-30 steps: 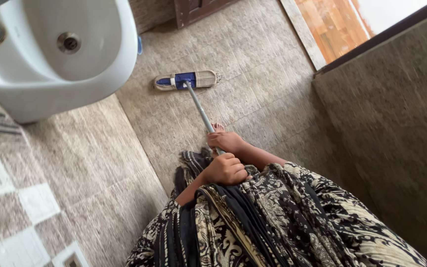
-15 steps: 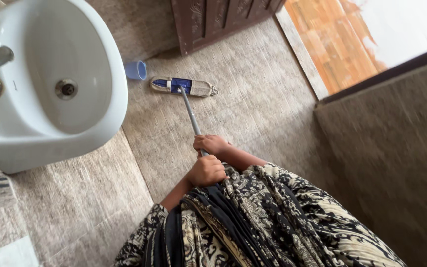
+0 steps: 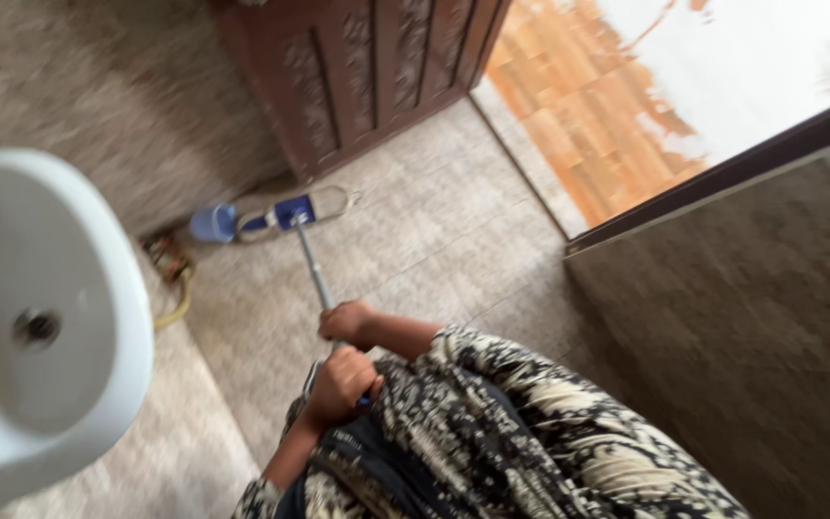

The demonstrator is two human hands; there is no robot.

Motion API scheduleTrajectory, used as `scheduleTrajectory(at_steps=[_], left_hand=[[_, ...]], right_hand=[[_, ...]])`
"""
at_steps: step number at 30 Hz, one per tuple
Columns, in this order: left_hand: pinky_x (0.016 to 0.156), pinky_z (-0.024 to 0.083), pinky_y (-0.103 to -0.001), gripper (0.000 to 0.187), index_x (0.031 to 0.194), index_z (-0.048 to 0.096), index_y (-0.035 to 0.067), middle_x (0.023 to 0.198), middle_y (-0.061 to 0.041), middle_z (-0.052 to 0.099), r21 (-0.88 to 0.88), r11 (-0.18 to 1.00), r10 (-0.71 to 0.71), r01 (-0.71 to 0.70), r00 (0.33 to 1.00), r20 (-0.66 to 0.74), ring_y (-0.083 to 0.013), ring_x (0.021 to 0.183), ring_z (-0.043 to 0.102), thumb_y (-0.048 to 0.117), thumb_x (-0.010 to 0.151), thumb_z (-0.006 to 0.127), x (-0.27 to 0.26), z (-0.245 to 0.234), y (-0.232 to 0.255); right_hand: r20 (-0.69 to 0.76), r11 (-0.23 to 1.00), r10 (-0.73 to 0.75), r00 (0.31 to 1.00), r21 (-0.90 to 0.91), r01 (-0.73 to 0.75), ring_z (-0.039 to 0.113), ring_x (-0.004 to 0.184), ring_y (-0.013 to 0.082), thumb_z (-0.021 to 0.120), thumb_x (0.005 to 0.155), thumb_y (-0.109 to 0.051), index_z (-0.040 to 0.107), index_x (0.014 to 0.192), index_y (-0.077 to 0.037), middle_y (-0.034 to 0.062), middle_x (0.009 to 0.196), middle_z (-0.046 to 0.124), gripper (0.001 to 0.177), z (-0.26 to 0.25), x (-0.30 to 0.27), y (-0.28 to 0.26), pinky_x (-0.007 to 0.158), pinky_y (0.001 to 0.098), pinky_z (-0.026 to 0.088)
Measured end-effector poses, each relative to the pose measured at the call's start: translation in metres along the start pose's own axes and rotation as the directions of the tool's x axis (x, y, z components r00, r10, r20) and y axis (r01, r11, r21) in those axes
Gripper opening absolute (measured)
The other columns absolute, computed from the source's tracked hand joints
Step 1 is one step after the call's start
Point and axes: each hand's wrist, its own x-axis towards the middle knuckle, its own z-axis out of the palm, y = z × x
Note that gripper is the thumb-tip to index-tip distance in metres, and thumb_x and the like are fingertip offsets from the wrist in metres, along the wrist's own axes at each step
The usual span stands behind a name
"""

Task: The person cleans the tiled floor of a bathroom using a long-handled flat mop.

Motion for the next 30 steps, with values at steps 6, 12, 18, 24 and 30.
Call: scheduleTrajectory(at_steps=[6, 12, 18, 24, 30], left_hand=[[0.063, 0.051, -0.043, 0.026, 0.073, 0.054, 0.008, 0.066, -0.009, 0.057, -0.094, 0.993, -0.058, 0.071, 0.99, 0.132, -0.0296, 0.061, 0.059, 0.016, 0.091, 0.07, 0.003, 0.005, -0.004], [0.059, 0.049, -0.043, 0.032, 0.068, 0.053, 0.009, 0.063, -0.008, 0.057, -0.158, 0.986, 0.086, -0.058, 0.979, 0.183, -0.0291, 0.059, 0.06, 0.02, 0.09, 0.074, -0.014, -0.01, 0.008], [0.067, 0.054, -0.04, 0.016, 0.077, 0.057, 0.008, 0.073, -0.007, 0.064, -0.268, 0.909, 0.363, -0.319, 0.922, 0.133, -0.0247, 0.072, 0.068, 0.016, 0.086, 0.068, -0.055, -0.009, 0.026], [0.069, 0.059, -0.033, 0.02, 0.076, 0.062, 0.011, 0.072, -0.003, 0.066, -0.302, 0.835, 0.507, -0.46, 0.856, 0.099, -0.0161, 0.071, 0.07, 0.015, 0.093, 0.071, -0.139, 0.059, 0.041], [0.078, 0.06, -0.031, 0.011, 0.089, 0.07, 0.01, 0.088, -0.004, 0.072, -0.447, 0.742, 0.567, -0.5, 0.823, 0.021, -0.0166, 0.083, 0.072, 0.012, 0.1, 0.072, -0.156, 0.085, 0.064]], right_hand=[[-0.198, 0.997, -0.069, 0.978, -0.029, 0.065, 0.063, 0.113, 0.0171, 0.075, 0.074, -0.023, 0.064, 0.088, -0.023, -0.0046, 0.105, 0.065, 0.018, 0.008, -0.01, 0.007, 0.106, 0.0557, 0.042], [-0.269, 0.995, 0.027, 0.963, 0.1, 0.0, 0.068, 0.099, 0.0177, 0.063, 0.083, -0.025, 0.067, 0.085, -0.024, -0.0057, 0.098, 0.067, 0.004, 0.029, -0.017, -0.018, 0.087, 0.05, 0.049], [-0.251, 0.985, 0.173, 0.952, 0.069, -0.161, 0.07, 0.084, 0.0215, 0.061, 0.091, -0.027, 0.065, 0.087, -0.022, -0.0015, 0.096, 0.066, 0.007, 0.067, -0.05, -0.059, 0.063, 0.0406, 0.054], [-0.238, 0.955, 0.291, 0.927, 0.006, -0.298, 0.07, 0.09, 0.0204, 0.064, 0.089, -0.025, 0.066, 0.091, -0.021, -0.0016, 0.102, 0.064, 0.006, 0.093, -0.11, -0.121, 0.059, 0.0399, 0.055], [-0.212, 0.876, 0.474, 0.855, 0.216, -0.432, 0.07, 0.087, 0.0178, 0.065, 0.092, -0.023, 0.065, 0.09, -0.019, -0.0038, 0.101, 0.065, 0.005, 0.104, -0.146, -0.158, 0.065, 0.0364, 0.054]])
